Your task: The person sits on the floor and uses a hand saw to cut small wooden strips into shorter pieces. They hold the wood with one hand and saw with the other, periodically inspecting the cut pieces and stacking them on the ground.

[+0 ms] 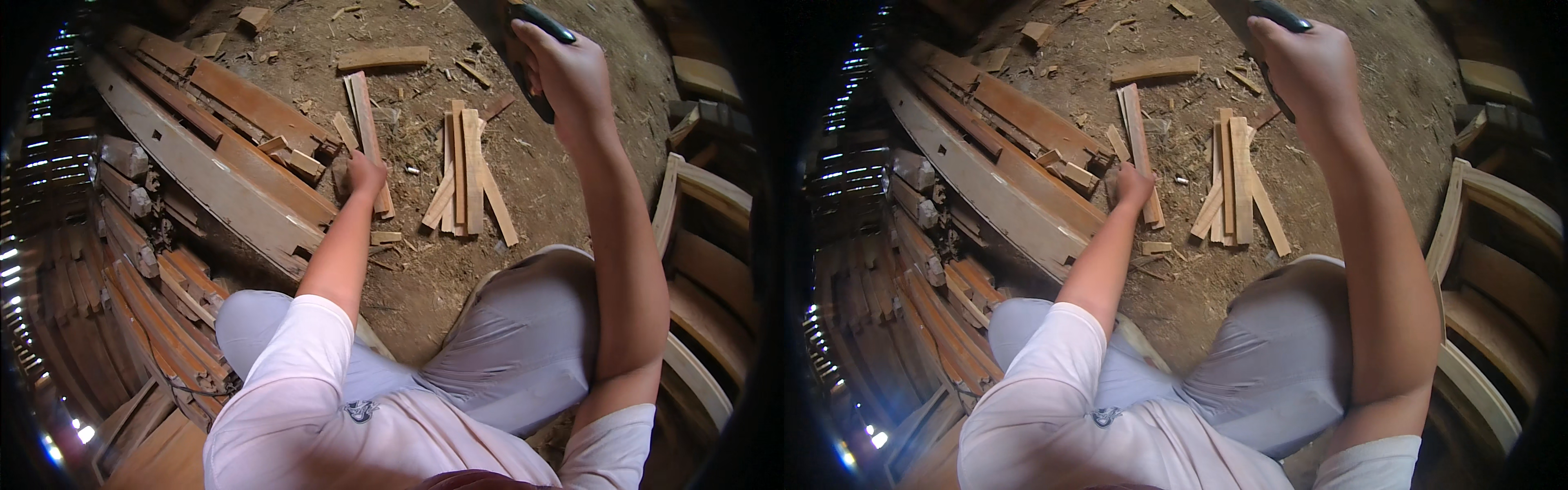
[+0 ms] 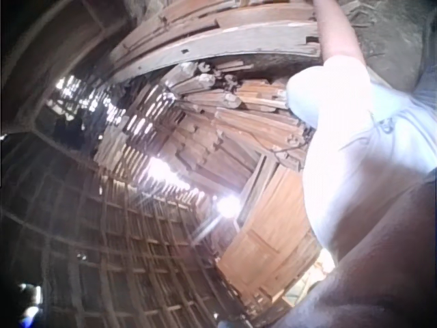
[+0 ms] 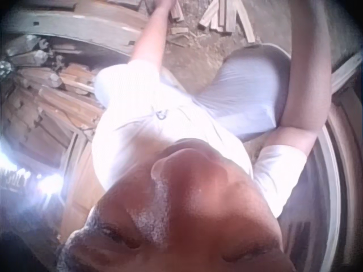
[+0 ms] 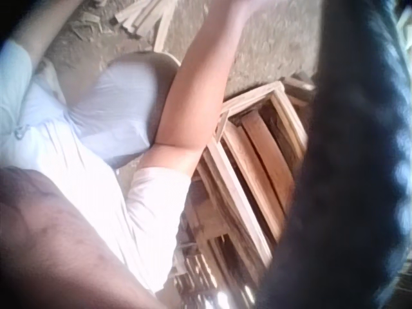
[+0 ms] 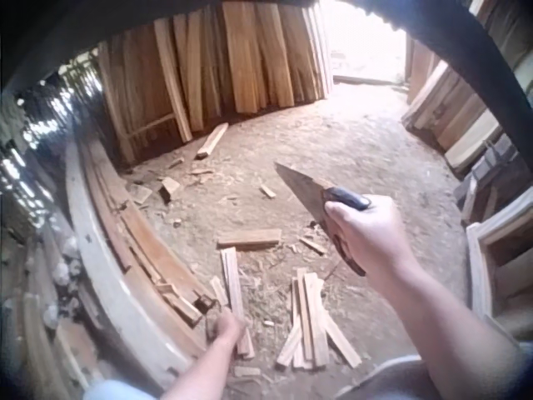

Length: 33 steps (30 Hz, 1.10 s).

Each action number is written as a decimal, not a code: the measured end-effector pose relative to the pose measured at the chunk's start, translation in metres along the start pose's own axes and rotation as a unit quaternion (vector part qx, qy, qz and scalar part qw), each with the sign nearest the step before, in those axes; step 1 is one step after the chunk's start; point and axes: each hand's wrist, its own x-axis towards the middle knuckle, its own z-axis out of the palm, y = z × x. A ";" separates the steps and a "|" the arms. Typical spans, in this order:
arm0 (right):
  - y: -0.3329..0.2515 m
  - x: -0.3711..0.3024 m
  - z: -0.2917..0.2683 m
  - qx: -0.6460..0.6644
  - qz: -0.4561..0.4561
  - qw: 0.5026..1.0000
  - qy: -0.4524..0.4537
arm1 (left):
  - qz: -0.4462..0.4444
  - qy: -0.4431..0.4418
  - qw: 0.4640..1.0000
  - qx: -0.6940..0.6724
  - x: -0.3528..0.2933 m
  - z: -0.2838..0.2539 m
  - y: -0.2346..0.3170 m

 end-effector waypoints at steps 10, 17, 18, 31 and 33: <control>-0.036 -0.010 0.007 0.024 0.054 0.998 0.008 | -0.063 -0.126 0.968 -0.205 -0.021 0.003 0.006; -0.032 -0.011 0.017 0.056 0.044 0.997 -0.010 | 0.026 0.123 0.977 0.173 -0.087 0.055 0.033; -0.029 -0.010 0.015 0.060 0.044 0.997 -0.010 | 0.107 0.135 0.973 0.154 -0.096 0.052 0.042; -0.030 -0.013 0.017 0.092 0.055 0.993 -0.058 | 0.144 -0.157 0.973 0.093 -0.115 0.090 0.131; -0.031 -0.014 0.016 0.089 0.060 0.992 -0.059 | 0.145 -0.164 0.974 0.053 -0.110 0.076 0.125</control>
